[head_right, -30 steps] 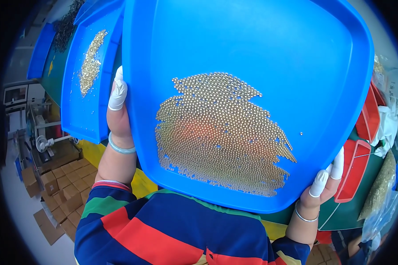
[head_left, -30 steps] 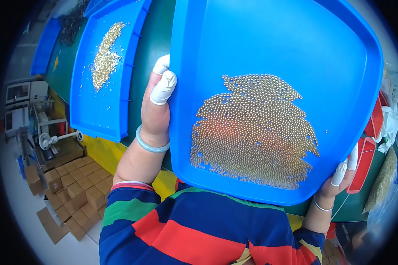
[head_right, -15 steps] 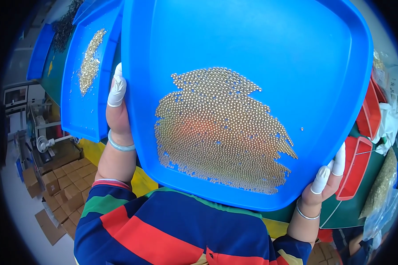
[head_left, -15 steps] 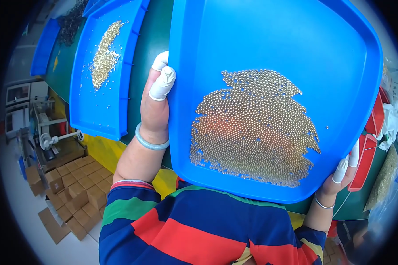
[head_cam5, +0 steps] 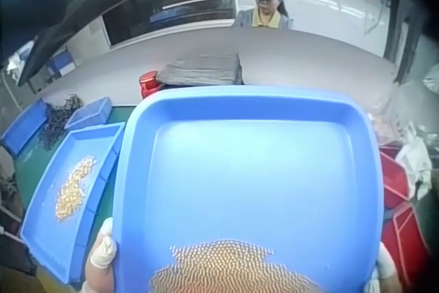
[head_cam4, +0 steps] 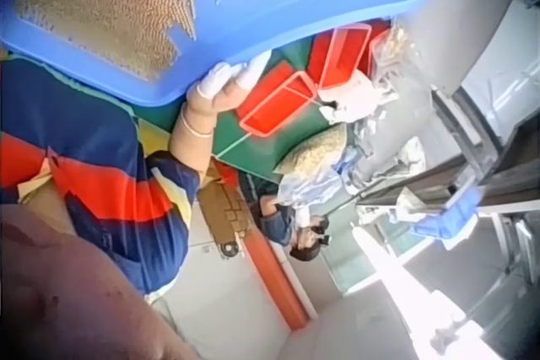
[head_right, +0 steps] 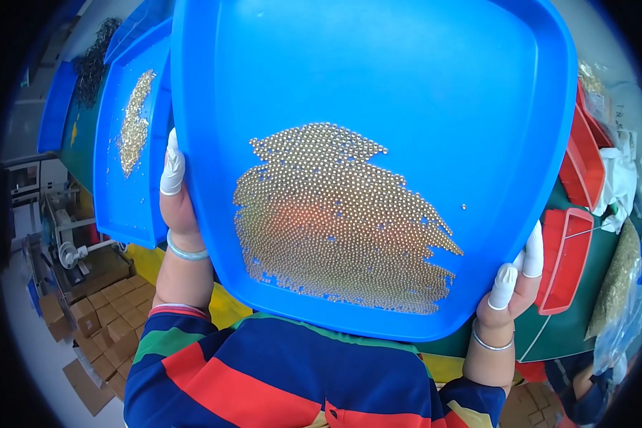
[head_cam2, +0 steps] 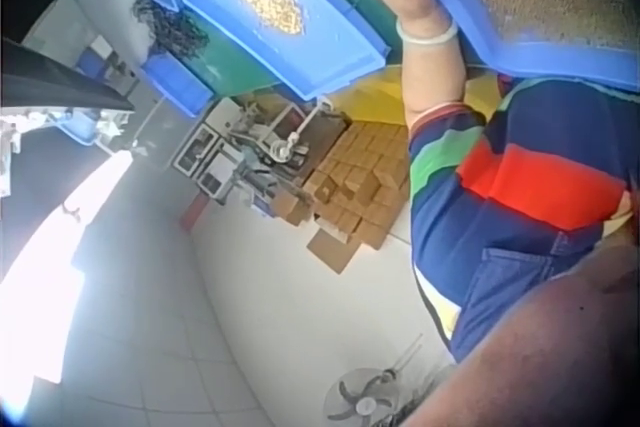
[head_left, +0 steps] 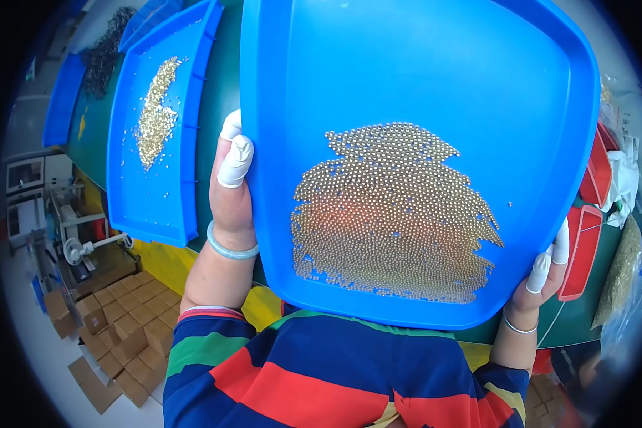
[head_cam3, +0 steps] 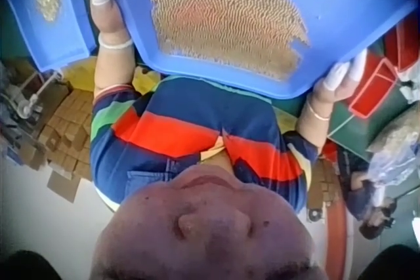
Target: Sorting and packaging small gold-colored electronic components using a probe and a scraper card.
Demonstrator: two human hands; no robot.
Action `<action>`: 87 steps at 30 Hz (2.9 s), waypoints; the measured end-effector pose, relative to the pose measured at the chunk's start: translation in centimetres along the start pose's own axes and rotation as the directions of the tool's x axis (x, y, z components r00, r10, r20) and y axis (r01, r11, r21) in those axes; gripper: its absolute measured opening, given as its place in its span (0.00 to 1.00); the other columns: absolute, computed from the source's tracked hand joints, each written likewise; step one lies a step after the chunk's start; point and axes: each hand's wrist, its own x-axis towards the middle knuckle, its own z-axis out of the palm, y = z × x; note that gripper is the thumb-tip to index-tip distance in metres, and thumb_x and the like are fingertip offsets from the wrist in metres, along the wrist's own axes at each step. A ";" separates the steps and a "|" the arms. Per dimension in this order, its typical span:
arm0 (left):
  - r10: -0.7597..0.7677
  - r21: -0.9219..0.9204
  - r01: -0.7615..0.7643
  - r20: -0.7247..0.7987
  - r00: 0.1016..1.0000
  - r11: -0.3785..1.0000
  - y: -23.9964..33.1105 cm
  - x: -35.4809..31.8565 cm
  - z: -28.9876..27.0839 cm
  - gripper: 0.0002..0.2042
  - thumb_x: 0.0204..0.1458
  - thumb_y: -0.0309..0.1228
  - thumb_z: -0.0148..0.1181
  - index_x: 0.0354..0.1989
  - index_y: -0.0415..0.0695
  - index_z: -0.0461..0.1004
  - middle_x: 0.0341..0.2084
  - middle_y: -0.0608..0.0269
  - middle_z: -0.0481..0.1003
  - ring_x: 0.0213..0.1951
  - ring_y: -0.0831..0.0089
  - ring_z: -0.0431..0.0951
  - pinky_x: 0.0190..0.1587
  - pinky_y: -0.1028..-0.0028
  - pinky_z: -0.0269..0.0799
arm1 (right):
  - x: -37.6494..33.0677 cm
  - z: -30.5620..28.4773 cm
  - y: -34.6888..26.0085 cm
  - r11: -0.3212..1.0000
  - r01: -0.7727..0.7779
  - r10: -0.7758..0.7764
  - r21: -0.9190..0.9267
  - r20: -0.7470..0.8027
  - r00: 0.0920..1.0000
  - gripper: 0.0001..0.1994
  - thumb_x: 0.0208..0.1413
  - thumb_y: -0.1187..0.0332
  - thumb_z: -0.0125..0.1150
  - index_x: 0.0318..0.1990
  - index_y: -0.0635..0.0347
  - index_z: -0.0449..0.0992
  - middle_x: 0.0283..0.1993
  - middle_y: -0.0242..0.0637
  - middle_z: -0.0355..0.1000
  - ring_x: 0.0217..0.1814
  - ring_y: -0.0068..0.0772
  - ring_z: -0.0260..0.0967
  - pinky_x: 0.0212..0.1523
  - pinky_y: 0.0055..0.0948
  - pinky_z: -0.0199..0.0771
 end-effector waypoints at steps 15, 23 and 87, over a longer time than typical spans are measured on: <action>-0.009 -0.037 0.009 0.000 1.000 0.999 -0.1 0.4 -0.3 0.20 0.55 0.37 0.46 0.53 0.38 0.59 0.47 0.57 0.67 0.47 0.69 0.67 0.51 0.71 0.61 | 0.2 0.2 0.3 0.997 0.036 -0.038 0.071 0.021 0.999 0.27 0.57 0.66 0.42 0.61 0.73 0.48 0.60 0.50 0.56 0.60 0.36 0.57 0.60 0.31 0.53; -0.013 -0.052 0.014 0.033 0.999 0.999 -0.5 0.9 0.0 0.21 0.55 0.36 0.46 0.54 0.38 0.58 0.48 0.56 0.66 0.48 0.68 0.67 0.52 0.70 0.61 | 0.7 -0.1 0.3 0.995 0.027 -0.035 0.098 0.076 0.997 0.27 0.58 0.65 0.40 0.61 0.74 0.48 0.62 0.51 0.52 0.62 0.39 0.53 0.61 0.34 0.51; -0.086 0.018 0.085 0.142 0.986 0.996 -1.1 1.3 -1.1 0.31 0.50 0.36 0.51 0.61 0.39 0.48 0.54 0.54 0.60 0.52 0.62 0.64 0.55 0.66 0.59 | 1.5 -0.5 1.1 0.994 0.048 -0.061 0.099 0.124 0.990 0.25 0.57 0.72 0.41 0.61 0.73 0.48 0.59 0.48 0.58 0.57 0.31 0.59 0.58 0.28 0.53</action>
